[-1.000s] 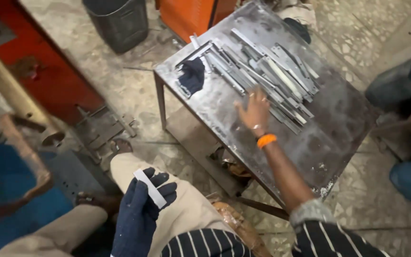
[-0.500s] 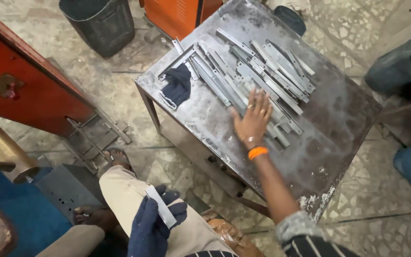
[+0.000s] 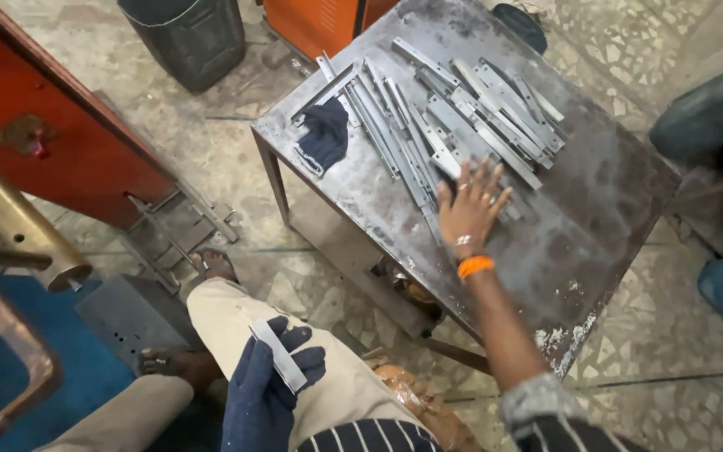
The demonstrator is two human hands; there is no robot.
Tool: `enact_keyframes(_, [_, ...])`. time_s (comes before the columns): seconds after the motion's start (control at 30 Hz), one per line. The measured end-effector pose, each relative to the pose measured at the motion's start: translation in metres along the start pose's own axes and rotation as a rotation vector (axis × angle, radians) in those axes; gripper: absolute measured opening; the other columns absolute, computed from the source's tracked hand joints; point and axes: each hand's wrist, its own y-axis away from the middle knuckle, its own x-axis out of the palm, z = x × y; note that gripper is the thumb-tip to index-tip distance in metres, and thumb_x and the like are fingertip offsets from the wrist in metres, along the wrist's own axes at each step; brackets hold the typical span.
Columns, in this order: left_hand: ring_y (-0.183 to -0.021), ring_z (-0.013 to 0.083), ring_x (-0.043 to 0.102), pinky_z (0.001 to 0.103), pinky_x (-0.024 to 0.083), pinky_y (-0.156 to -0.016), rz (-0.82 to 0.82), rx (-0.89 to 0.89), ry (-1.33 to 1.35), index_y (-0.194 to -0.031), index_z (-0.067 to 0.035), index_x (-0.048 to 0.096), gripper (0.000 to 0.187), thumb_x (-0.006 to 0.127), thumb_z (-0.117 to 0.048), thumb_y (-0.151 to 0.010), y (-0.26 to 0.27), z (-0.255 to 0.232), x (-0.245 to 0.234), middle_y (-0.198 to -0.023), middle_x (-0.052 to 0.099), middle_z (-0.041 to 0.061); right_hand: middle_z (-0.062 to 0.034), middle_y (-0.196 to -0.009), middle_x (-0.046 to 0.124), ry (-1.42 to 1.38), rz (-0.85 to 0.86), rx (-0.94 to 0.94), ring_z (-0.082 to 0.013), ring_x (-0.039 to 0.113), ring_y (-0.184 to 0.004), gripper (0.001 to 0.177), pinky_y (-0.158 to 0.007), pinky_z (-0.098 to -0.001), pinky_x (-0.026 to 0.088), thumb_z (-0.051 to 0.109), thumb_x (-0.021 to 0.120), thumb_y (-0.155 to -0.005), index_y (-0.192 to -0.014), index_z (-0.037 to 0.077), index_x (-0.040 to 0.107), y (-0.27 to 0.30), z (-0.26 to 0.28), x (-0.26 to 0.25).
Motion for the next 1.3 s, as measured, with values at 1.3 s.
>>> enact_keyframes(1.3, [-0.102, 0.0328, 0.071, 0.048, 0.058, -0.088, -0.158, 0.059, -0.066, -0.144, -0.003, 0.053, 0.054, 0.046, -0.036, -0.101, 0.041, -0.018, 0.030, -0.128, 0.068, 0.022, -0.0064, -0.170, 0.026, -0.031, -0.083, -0.433, -0.0320, 0.019, -0.156, 0.061, -0.121, -0.0593, 0.013, 0.043, 0.051, -0.102, -0.153, 0.011, 0.046, 0.116, 0.047, -0.001])
